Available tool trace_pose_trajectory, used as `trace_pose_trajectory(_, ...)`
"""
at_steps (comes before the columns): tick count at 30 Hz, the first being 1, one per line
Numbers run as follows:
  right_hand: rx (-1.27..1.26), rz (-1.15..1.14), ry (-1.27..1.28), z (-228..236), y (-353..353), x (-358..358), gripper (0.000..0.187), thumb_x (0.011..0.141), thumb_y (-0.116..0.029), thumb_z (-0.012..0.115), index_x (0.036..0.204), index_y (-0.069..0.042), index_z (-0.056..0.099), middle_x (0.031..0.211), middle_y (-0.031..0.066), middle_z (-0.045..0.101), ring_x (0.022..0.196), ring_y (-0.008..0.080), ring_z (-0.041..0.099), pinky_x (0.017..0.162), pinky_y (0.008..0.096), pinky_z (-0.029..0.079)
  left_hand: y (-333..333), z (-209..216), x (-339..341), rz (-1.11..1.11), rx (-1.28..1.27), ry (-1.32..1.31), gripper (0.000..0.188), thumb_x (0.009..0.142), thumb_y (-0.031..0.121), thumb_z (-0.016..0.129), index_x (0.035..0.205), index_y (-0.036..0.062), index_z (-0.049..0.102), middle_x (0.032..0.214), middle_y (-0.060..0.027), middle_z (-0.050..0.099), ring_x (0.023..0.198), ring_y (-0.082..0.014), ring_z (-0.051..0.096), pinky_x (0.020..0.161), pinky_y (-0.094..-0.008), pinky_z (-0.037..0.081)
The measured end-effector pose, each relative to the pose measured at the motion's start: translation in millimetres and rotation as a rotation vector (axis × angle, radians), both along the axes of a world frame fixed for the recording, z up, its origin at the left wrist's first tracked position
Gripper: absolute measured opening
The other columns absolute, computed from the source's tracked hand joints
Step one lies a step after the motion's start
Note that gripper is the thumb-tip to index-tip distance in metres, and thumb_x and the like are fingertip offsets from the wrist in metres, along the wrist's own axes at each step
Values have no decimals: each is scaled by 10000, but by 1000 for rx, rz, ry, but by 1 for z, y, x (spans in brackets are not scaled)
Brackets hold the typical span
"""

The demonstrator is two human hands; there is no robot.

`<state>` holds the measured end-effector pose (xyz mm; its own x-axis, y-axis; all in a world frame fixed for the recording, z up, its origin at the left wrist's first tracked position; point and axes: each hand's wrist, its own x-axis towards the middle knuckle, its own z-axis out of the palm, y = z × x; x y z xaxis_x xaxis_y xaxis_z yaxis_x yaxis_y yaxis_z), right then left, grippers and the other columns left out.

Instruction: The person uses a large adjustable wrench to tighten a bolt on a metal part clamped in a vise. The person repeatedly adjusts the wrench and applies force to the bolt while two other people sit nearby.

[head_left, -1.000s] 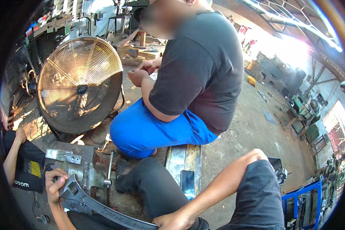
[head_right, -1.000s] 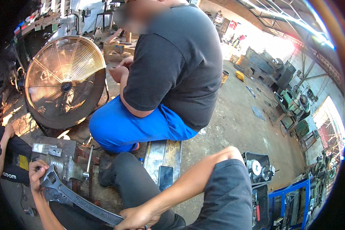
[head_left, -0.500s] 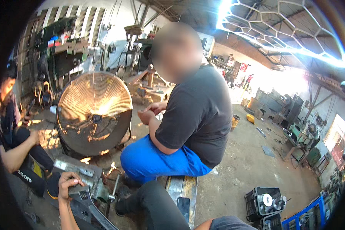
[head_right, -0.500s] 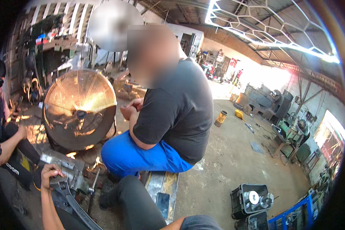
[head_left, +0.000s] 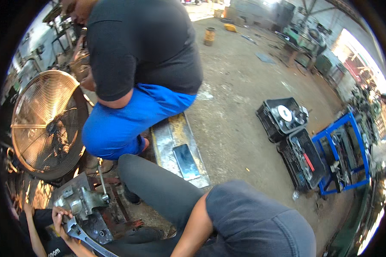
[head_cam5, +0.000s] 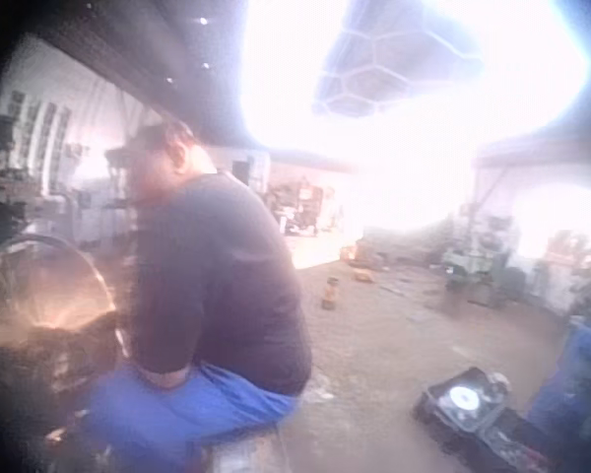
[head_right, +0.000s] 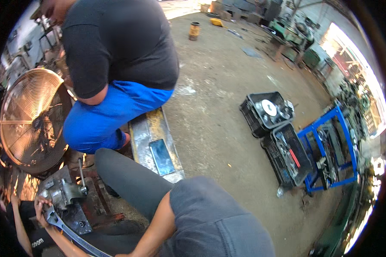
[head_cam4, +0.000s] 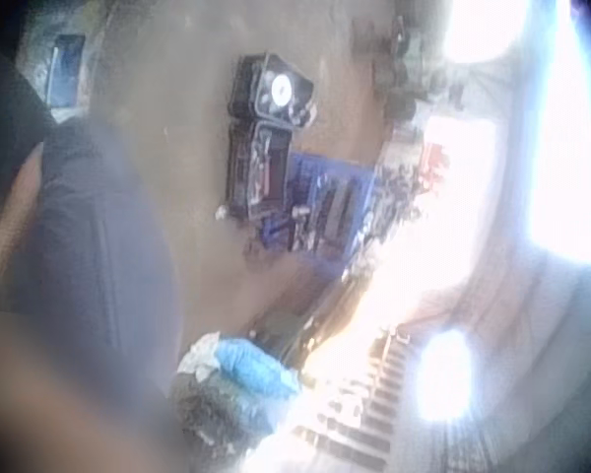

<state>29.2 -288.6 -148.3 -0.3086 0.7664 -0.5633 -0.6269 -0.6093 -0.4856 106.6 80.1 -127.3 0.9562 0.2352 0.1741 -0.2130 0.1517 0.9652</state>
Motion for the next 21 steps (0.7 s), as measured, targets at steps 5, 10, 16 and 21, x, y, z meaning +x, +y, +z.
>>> trace_pose_trajectory(5,109,115,385,12,-26,61,349,924,-164,658,606,-165,516,494,-79,314,352,57,259,355,261,208,3,37,8,10,506,171,198,1031,210,622,1026,35,529,959,-48,531,910,-161,523,897,-319,436)
trace_pose_trajectory(10,88,203,472,45,-40,111,352,990,-237,565,662,-187,448,526,-84,293,374,64,255,373,283,232,-35,61,28,226,1004,566,386,1039,319,650,871,-20,571,828,-101,579,813,-208,547,857,-341,437)
trace_pose_trajectory(16,79,273,138,52,-59,197,259,990,-244,585,796,-143,446,599,-56,289,492,95,282,481,300,237,-68,54,26,310,1470,357,315,1014,230,665,1042,-83,649,915,-227,638,881,-370,562,879,-468,429)
trace_pose_trajectory(21,73,384,243,51,-52,200,201,987,-177,602,863,-144,447,625,-53,312,505,88,304,469,299,271,-59,60,21,260,1465,559,248,1028,157,621,1093,-82,642,1111,-255,625,990,-374,554,875,-461,429)
